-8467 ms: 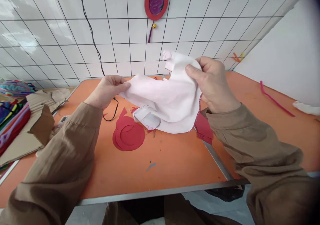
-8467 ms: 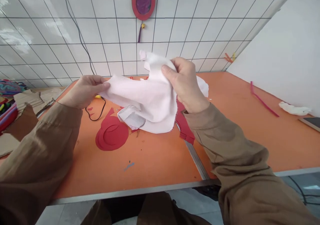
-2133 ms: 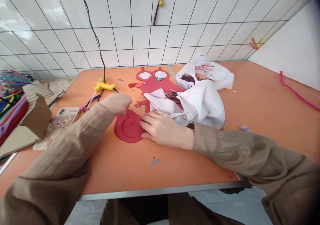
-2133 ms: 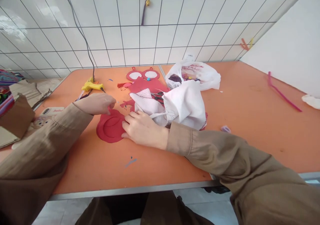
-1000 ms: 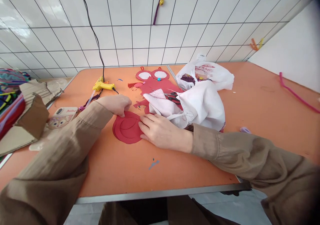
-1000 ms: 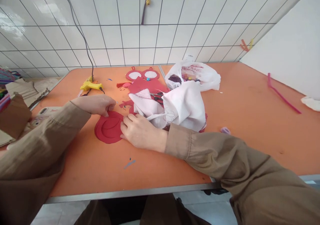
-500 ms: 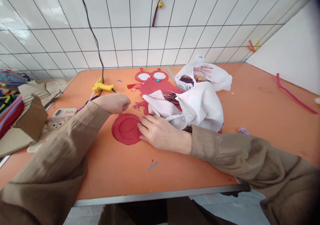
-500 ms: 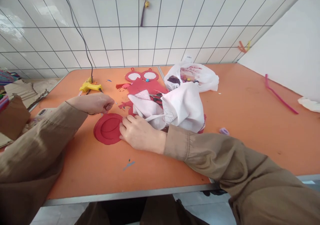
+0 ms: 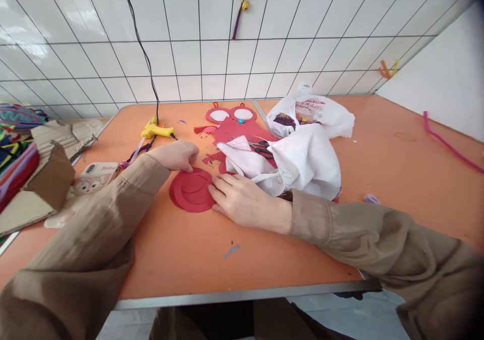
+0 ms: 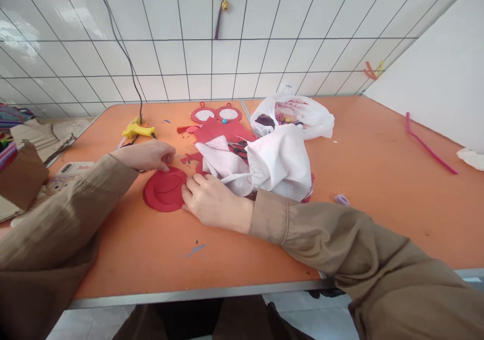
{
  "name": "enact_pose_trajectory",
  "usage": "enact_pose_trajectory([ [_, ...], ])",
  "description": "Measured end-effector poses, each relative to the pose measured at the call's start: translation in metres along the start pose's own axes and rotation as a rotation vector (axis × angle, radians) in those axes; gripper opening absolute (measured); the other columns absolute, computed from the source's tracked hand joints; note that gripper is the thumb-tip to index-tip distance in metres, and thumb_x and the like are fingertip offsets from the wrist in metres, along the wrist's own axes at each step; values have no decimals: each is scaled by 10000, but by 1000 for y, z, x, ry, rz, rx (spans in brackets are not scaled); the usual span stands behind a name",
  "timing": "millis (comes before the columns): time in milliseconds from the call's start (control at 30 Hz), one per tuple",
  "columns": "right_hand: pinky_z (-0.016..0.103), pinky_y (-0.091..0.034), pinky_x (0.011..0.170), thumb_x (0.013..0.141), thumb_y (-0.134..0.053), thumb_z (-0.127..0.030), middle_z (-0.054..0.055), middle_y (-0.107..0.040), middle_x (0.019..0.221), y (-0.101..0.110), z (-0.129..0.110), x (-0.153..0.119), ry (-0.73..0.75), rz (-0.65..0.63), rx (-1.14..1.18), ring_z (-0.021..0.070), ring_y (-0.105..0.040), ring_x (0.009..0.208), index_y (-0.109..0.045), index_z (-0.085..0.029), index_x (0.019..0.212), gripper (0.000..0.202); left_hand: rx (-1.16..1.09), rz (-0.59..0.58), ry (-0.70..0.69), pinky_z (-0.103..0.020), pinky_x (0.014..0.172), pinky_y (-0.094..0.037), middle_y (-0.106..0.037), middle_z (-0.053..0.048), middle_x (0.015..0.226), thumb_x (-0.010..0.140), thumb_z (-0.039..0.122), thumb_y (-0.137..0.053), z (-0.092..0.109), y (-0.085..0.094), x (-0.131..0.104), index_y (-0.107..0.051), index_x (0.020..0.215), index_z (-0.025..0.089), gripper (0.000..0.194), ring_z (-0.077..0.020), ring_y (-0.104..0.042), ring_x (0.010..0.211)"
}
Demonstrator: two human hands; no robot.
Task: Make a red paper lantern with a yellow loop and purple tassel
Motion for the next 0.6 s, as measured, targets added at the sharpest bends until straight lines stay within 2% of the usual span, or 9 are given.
enact_pose_trajectory([
  [133, 396, -452, 773, 985, -487, -351, 150, -657, 1000, 1, 1, -1, -3, 34, 19, 261, -589, 917, -654, -73, 1053, 331, -14, -25, -6, -231, 614, -402, -647, -29, 818, 733, 217, -626, -5, 1, -3, -593, 786, 186, 69, -168, -593, 758],
  [267, 384, -440, 788, 968, -529, -351, 139, -650, 1057, 1, 3, -2, -10, 56, 58, 257, -572, 965, -661, -100, 1014, 287, 13, -3, -21, -249, 656, -427, -663, -52, 880, 711, 234, -650, -3, 0, -3, -604, 807, 169, 125, -183, -599, 784],
  [400, 391, -432, 803, 966, -536, -363, 139, -657, 1022, 1, 2, -2, 30, 60, 61, 252, -568, 967, -652, -88, 1000, 301, -27, -14, 50, -242, 590, -424, -674, -52, 875, 726, 223, -629, -5, -1, 0, -603, 810, 181, 97, -175, -615, 726],
  [500, 387, -428, 787, 980, -507, -345, 133, -658, 982, 2, 0, -2, 64, 54, 32, 251, -572, 938, -648, -78, 986, 302, -34, 87, 103, -245, 599, -426, -689, -49, 855, 733, 218, -618, -7, -3, 4, -620, 802, 183, 77, -186, -635, 751],
  [600, 380, -420, 756, 981, -498, -339, 127, -661, 953, 2, -2, -3, 91, 59, 6, 253, -573, 904, -654, -78, 966, 305, -6, 244, 173, -284, 693, -441, -707, -95, 936, 782, 251, -586, -9, -7, 9, -644, 861, 167, 129, -245, -647, 911],
])
Point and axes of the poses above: each hand's wrist, its own x-axis towards the middle knuckle, its own y-axis out of the back of the hand, z = x × y, the point moved 4 cm from there along x, towards the middle knuckle
